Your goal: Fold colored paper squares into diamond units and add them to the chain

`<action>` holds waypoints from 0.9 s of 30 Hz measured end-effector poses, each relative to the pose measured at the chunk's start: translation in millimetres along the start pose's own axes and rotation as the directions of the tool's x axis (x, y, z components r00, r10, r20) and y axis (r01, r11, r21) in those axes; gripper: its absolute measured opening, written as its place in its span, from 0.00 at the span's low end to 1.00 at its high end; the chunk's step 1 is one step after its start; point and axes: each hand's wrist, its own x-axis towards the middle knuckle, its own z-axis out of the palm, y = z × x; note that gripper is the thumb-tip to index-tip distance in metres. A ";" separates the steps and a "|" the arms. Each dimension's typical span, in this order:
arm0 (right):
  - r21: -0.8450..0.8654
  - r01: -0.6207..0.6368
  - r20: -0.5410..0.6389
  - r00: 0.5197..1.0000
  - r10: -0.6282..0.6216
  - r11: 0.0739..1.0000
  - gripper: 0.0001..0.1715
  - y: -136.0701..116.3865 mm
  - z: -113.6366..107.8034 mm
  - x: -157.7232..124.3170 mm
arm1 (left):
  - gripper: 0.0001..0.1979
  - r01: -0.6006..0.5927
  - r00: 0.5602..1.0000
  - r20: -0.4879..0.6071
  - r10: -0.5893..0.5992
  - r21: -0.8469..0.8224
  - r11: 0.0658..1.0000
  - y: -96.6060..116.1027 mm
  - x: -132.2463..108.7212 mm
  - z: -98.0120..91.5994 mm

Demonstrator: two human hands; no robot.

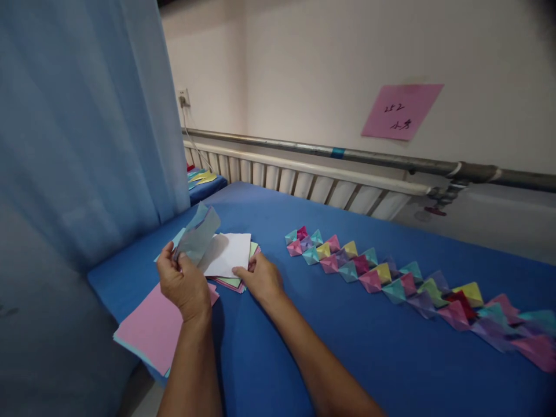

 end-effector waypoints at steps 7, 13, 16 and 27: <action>0.010 -0.059 0.043 0.997 0.058 0.998 0.07 -5.2 3.1 6.8 | 0.18 -0.003 0.999 0.039 0.002 0.006 1.000 -1.7 -0.7 2.8; 0.022 0.002 0.008 1.000 -0.003 1.000 0.06 -2.9 7.3 3.2 | 0.17 0.010 0.998 0.067 -0.012 0.040 0.999 -3.6 -1.2 3.9; 0.033 0.058 0.006 0.998 -0.058 0.998 0.08 -0.5 7.9 2.1 | 0.17 0.008 0.998 0.067 -0.011 0.040 0.999 -4.1 -1.2 3.8; 0.209 0.162 -0.146 0.980 -0.133 0.964 0.12 23.0 -3.6 0.1 | 0.17 0.018 1.000 -0.005 -0.018 -0.001 1.000 -9.4 3.3 5.7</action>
